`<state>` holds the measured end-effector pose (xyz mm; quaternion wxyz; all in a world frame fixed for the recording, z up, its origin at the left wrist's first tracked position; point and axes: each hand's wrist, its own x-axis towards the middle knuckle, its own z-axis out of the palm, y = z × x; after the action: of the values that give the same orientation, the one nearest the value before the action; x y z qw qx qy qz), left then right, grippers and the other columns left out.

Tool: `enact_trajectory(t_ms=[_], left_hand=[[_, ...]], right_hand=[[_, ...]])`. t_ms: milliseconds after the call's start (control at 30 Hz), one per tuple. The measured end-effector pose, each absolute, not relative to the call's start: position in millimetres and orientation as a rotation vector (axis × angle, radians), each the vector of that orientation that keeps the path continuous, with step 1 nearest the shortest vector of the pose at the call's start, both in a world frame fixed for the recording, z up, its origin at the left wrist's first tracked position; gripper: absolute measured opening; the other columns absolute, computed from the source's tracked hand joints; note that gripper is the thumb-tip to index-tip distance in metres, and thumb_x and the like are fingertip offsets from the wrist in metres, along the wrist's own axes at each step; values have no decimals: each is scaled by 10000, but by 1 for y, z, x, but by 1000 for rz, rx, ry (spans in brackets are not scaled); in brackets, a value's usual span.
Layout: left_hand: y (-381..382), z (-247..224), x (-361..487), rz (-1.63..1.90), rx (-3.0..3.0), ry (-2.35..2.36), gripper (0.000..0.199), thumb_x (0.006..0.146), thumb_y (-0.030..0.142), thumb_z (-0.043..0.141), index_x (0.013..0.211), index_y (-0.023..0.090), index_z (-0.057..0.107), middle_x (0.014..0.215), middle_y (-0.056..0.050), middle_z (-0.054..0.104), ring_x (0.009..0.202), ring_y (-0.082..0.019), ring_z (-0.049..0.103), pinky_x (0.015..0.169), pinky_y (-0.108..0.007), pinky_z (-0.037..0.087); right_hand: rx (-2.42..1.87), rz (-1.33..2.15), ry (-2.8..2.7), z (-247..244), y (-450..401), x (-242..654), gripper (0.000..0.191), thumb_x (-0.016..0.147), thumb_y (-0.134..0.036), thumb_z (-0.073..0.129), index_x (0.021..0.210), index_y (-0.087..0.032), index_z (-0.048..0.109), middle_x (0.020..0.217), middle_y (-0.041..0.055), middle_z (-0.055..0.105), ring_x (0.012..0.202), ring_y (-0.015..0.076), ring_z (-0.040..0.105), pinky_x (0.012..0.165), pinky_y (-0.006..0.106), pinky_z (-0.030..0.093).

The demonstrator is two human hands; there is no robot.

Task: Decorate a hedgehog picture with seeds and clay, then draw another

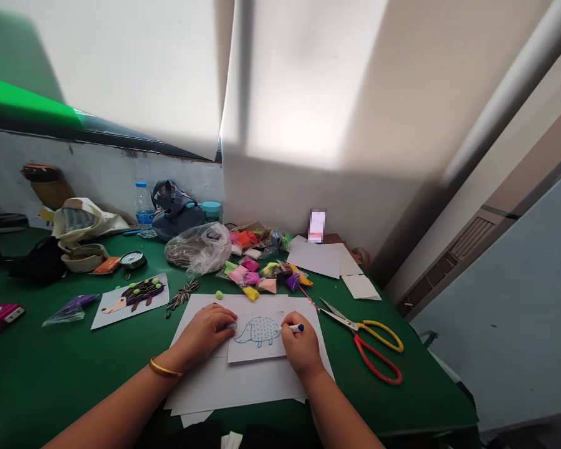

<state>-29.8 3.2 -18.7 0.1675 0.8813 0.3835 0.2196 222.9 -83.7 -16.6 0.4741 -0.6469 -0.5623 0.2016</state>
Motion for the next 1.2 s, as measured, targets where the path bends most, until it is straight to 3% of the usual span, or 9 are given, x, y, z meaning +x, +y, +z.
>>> enact_trajectory(t_ms=[1000, 1200], left_hand=[[2, -16, -29, 630, 2485, 1094, 116, 808, 263, 711, 910, 256, 766, 1062, -16, 753, 1021, -235, 619, 949, -372, 439], [1, -16, -29, 642, 2481, 1082, 120, 807, 262, 707, 912, 259, 768, 1058, -21, 753, 1023, -234, 625, 946, -369, 444]], right_hand=[[-1568, 525, -1355, -18, -85, 223, 139, 747, -237, 462, 615, -232, 508, 639, -8, 550, 659, 194, 533, 598, 288, 393], [-1452, 502, -1259, -13, -85, 224, 177, 834, -336, 482, 746, -221, 584, 758, 27, 612, 781, 221, 583, 687, 308, 461]])
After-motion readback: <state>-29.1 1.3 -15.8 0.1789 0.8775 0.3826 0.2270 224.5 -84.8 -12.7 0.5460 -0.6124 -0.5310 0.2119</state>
